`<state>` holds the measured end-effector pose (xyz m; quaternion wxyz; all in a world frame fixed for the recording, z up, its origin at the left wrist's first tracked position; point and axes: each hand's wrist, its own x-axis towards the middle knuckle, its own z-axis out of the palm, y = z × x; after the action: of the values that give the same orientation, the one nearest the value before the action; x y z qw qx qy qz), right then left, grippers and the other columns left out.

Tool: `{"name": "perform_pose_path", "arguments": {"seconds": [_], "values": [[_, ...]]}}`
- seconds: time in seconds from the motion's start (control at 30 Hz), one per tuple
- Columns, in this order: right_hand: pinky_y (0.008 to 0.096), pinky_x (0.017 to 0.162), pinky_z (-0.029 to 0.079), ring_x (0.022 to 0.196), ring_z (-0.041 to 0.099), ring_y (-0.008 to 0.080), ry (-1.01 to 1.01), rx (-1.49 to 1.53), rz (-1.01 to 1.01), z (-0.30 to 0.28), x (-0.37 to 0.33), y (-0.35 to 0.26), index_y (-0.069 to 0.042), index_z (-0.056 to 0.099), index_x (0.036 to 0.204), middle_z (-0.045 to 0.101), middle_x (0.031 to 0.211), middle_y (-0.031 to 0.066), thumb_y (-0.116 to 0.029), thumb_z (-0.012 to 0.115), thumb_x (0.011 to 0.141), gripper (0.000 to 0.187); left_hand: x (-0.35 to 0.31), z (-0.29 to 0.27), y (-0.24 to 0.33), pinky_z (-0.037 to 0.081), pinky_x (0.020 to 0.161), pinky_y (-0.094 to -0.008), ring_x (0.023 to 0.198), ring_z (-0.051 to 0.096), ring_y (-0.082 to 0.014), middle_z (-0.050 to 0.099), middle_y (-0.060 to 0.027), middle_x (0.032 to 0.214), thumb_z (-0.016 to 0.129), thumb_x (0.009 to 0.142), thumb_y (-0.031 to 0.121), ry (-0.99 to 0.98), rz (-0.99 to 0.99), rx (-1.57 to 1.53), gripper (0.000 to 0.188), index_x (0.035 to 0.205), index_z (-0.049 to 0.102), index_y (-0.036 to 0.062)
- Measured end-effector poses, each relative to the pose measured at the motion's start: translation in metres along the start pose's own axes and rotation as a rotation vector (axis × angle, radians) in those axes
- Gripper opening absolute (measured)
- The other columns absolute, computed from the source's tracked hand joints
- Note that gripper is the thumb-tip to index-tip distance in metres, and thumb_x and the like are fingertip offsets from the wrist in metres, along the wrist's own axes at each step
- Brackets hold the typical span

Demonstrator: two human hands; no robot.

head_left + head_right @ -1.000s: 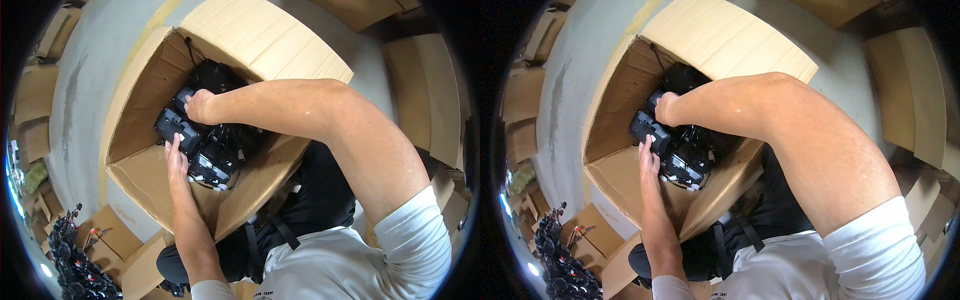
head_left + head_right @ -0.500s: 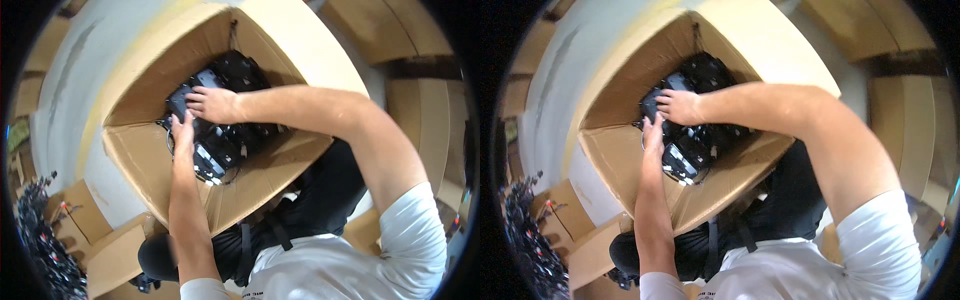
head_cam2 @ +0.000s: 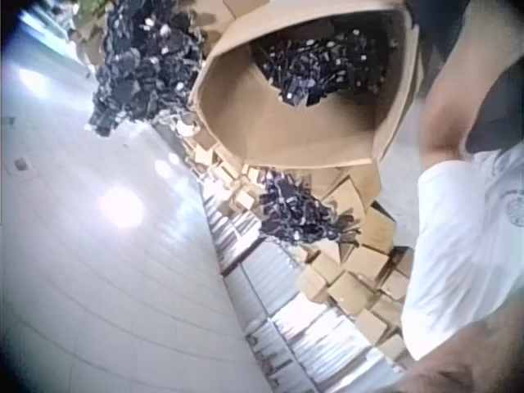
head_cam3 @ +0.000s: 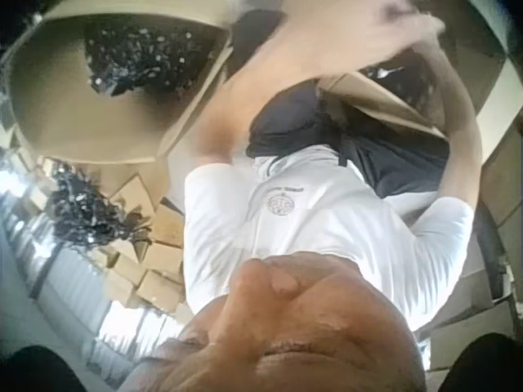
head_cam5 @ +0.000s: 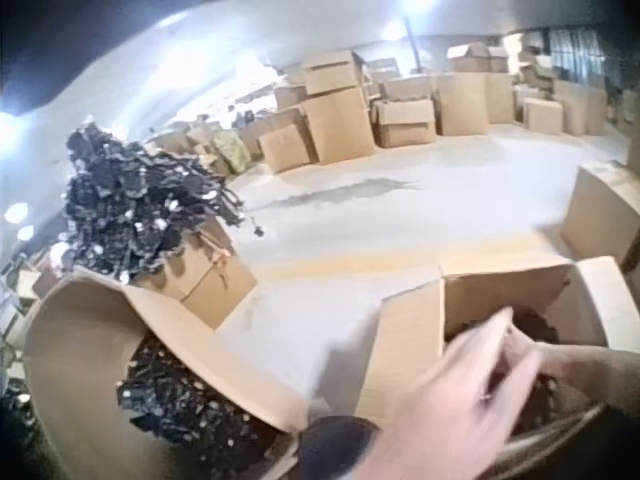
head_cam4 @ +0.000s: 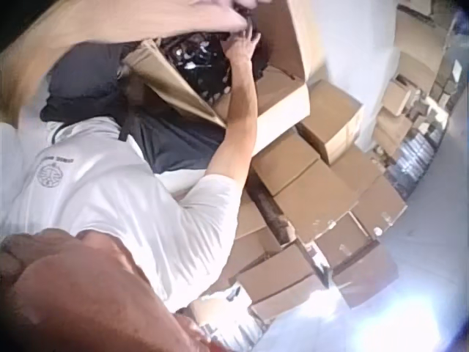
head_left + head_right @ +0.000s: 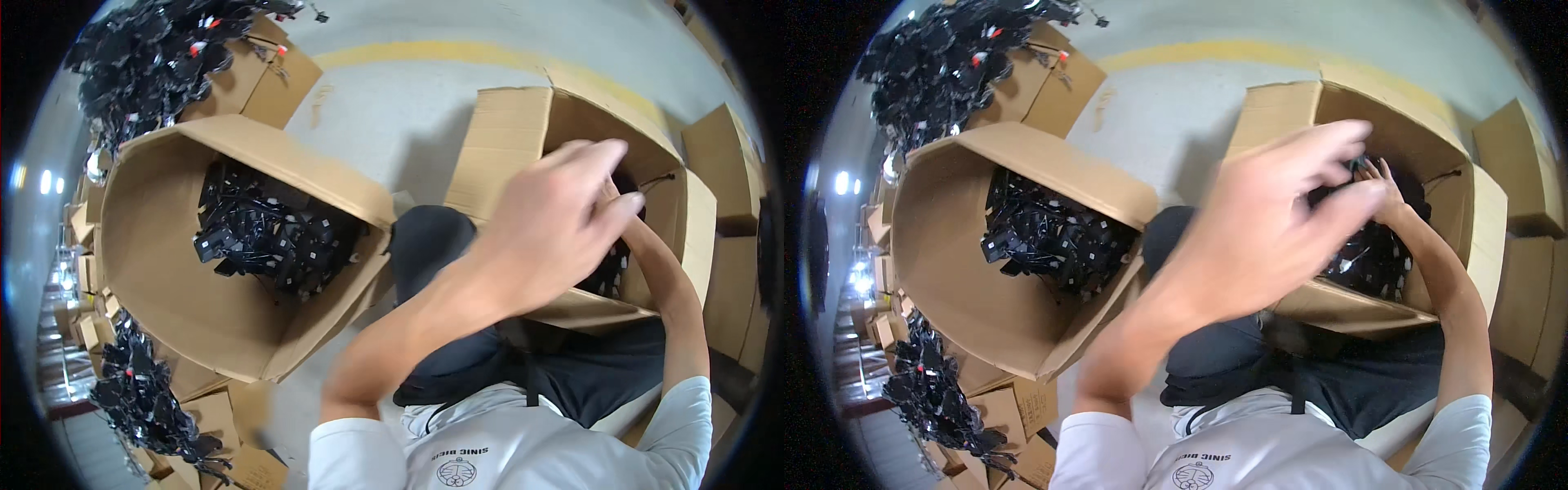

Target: The person sits on the floor in a warehouse and transfers black electronic devices from a large open box into a smaller cardboard box. They handle the devices one by one, briefly turning them over to inspect the bottom before placing them into the destination box.

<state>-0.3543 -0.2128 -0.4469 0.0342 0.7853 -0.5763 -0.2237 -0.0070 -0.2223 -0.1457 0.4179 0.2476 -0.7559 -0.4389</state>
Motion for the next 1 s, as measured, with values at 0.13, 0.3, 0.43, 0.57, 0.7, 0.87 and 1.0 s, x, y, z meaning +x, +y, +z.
{"name": "perform_pose_path", "arguments": {"seconds": [0.13, 0.3, 0.43, 0.57, 0.7, 0.87, 1.0], "values": [[0.0547, 0.127, 0.013, 0.154, 0.026, 0.0329, -0.158, 0.150, 0.167, -0.059, -0.011, -0.004, -0.001, 0.046, 0.149, 0.043, 0.157, 0.0166, -0.043, 0.072, 0.086, 0.080, -0.087, -0.144, -0.033, 0.058, 0.074, -0.0257, 0.083, 0.072, -0.0125, 0.077, -0.0092, 0.093, 0.060, 0.102, 0.008, 0.262, -0.298, 0.345, 0.021, 0.116, 0.072, -0.0011], [0.0550, 0.125, 0.021, 0.149, 0.032, 0.0372, 0.002, 0.373, 0.168, -0.094, -0.009, -0.034, 0.002, 0.052, 0.143, 0.048, 0.151, 0.0201, -0.026, 0.076, 0.084, 0.070, -0.255, -0.379, -0.228, 0.042, 0.055, -0.0260, 0.057, 0.055, -0.0083, 0.065, -0.0032, 0.066, 0.059, 0.100, 0.026, 0.487, -0.904, 0.512, 0.035, 0.075, 0.070, 0.0036], [0.0540, 0.123, 0.026, 0.146, 0.037, 0.0399, -0.025, 0.448, 0.181, -0.098, -0.032, -0.037, 0.003, 0.057, 0.136, 0.051, 0.147, 0.0216, -0.022, 0.076, 0.083, 0.061, -0.354, -0.356, -0.361, 0.050, 0.087, -0.0396, 0.097, 0.065, -0.0262, 0.067, -0.0155, 0.108, 0.077, 0.085, 0.047, 0.561, -1.474, 0.416, 0.056, 0.109, 0.066, -0.0021], [0.0519, 0.123, 0.027, 0.145, 0.038, 0.0404, -0.008, 0.520, 0.090, -0.133, -0.029, -0.065, 0.002, 0.059, 0.134, 0.053, 0.144, 0.0238, -0.022, 0.076, 0.084, 0.057, -0.391, -0.322, -0.426, 0.050, 0.101, -0.0448, 0.118, 0.063, -0.0340, 0.061, -0.0218, 0.137, 0.091, 0.072, 0.052, 0.870, -1.620, 0.224, 0.090, 0.131, 0.057, -0.0074], [0.0498, 0.120, 0.032, 0.142, 0.042, 0.0400, 0.055, 0.557, -0.004, -0.167, -0.014, -0.080, 0.001, 0.059, 0.134, 0.054, 0.143, 0.0246, -0.016, 0.075, 0.084, 0.055, -0.369, -0.312, -0.432, 0.051, 0.100, -0.0435, 0.114, 0.065, -0.0327, 0.065, -0.0206, 0.131, 0.097, 0.066, 0.041, 0.920, -1.471, 0.356, 0.090, 0.129, 0.057, -0.0092], [0.0473, 0.115, 0.038, 0.134, 0.049, 0.0393, 0.101, 0.684, -0.060, -0.191, 0.006, -0.106, 0.001, 0.063, 0.129, 0.058, 0.138, 0.0232, -0.008, 0.074, 0.082, 0.049, -0.325, -0.306, -0.424, 0.054, 0.094, -0.0524, 0.112, 0.066, -0.0295, 0.065, -0.0108, 0.127, 0.092, 0.075, 0.016, 1.143, -1.205, -0.408, 0.072, 0.135, 0.053, 0.0089], [0.0474, 0.114, 0.039, 0.130, 0.051, 0.0400, 0.113, 0.708, -0.135, -0.176, 0.011, -0.115, -0.002, 0.067, 0.126, 0.061, 0.134, 0.0222, -0.006, 0.072, 0.081, 0.045, -0.295, -0.312, -0.417, 0.055, 0.094, -0.0542, 0.112, 0.065, -0.0320, 0.064, -0.0106, 0.126, 0.088, 0.074, 0.005, 1.128, -1.050, -0.574, 0.080, 0.143, 0.046, 0.0122]]}}
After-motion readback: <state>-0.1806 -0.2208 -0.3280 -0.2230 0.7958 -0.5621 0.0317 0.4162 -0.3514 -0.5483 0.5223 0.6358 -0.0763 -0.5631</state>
